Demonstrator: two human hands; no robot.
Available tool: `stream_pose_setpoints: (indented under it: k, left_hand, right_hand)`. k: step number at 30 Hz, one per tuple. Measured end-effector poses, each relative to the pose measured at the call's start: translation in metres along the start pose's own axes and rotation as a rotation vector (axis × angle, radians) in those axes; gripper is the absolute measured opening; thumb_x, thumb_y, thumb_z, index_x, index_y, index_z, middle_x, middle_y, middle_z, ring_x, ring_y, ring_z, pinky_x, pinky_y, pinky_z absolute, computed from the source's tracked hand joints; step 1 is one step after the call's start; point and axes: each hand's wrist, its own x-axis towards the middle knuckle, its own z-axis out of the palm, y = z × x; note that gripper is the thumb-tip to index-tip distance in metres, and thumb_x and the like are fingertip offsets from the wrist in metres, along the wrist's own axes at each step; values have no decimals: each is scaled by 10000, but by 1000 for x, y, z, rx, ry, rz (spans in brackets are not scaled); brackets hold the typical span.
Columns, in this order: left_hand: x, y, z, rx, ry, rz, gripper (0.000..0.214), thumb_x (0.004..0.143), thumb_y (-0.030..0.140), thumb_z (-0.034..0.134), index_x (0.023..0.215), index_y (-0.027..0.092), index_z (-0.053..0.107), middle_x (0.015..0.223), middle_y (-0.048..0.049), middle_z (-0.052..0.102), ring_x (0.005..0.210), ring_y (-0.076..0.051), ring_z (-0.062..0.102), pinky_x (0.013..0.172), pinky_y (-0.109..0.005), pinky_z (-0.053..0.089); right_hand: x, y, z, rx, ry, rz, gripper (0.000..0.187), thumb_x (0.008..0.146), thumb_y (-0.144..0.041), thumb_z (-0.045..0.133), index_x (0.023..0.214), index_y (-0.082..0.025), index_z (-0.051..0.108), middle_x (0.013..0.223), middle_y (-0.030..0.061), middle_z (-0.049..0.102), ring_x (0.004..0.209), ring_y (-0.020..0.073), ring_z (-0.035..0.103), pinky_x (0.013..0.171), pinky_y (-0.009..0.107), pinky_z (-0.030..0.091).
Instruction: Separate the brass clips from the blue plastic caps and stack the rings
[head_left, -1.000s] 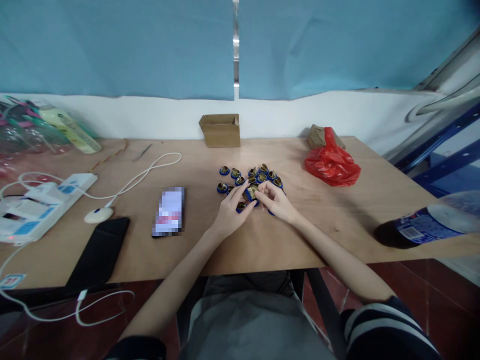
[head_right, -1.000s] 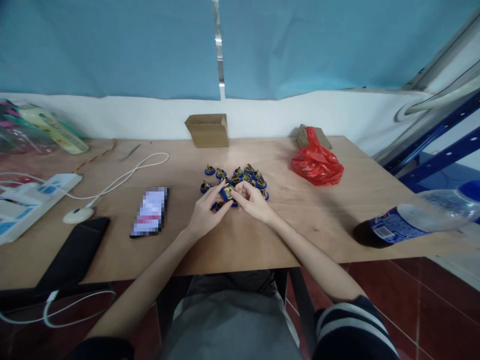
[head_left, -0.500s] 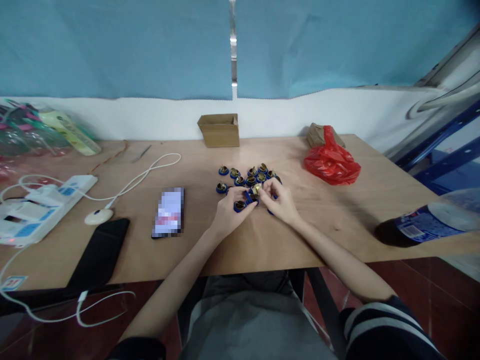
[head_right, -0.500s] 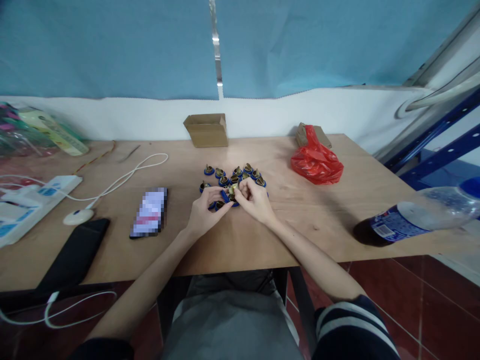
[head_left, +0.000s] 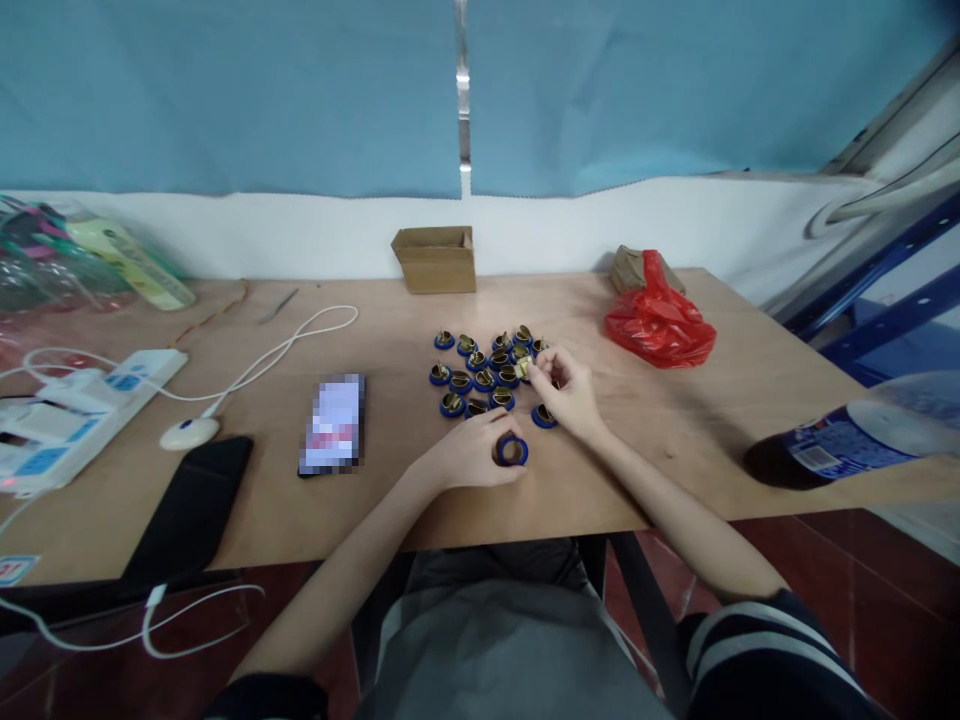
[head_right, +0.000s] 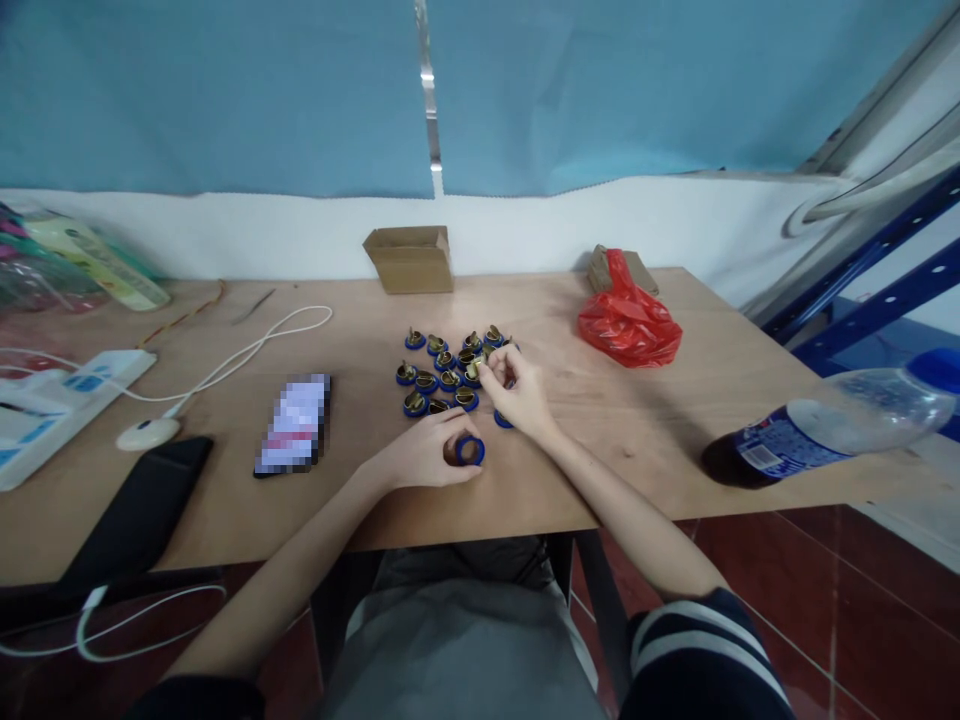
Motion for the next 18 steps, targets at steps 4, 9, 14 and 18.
stream_pose_setpoints:
  k: [4, 9, 14, 18]
  left_hand:
    - [0, 0, 2, -1, 31, -10, 309, 744, 340, 809, 980, 218, 651, 950, -42, 631, 854, -226, 651, 804, -369, 551]
    - [6, -13, 4, -302, 319, -192, 280, 953, 388, 603, 1158, 198, 628, 973, -60, 718, 731, -159, 668, 656, -296, 551]
    - [12, -26, 1, -737, 383, -285, 448, 986, 533, 547, 1242, 170, 604, 987, -97, 769, 782, -189, 757, 729, -333, 625]
    - [12, -25, -2, -778, 392, -269, 444, 970, 541, 579, 1210, 177, 666, 1073, -105, 777, 918, -225, 767, 805, -365, 642]
  right_hand:
    - [-4, -4, 0, -179, -13, -136, 190, 965, -320, 586, 822, -229, 499, 644, -40, 468, 563, 129, 446, 577, 284, 395]
    - [-8, 3, 0, -354, -101, -331, 117, 1005, -301, 516, 918, -226, 536, 762, 26, 568, 664, 174, 537, 636, 313, 447]
    - [-9, 8, 1, -496, -217, -506, 160, 1032, -250, 465, 999, -218, 618, 877, 94, 634, 784, 217, 595, 687, 345, 498]
    - [-13, 4, 5, -538, -343, -565, 222, 1044, -242, 451, 983, -218, 663, 889, 94, 651, 813, 221, 608, 699, 350, 523]
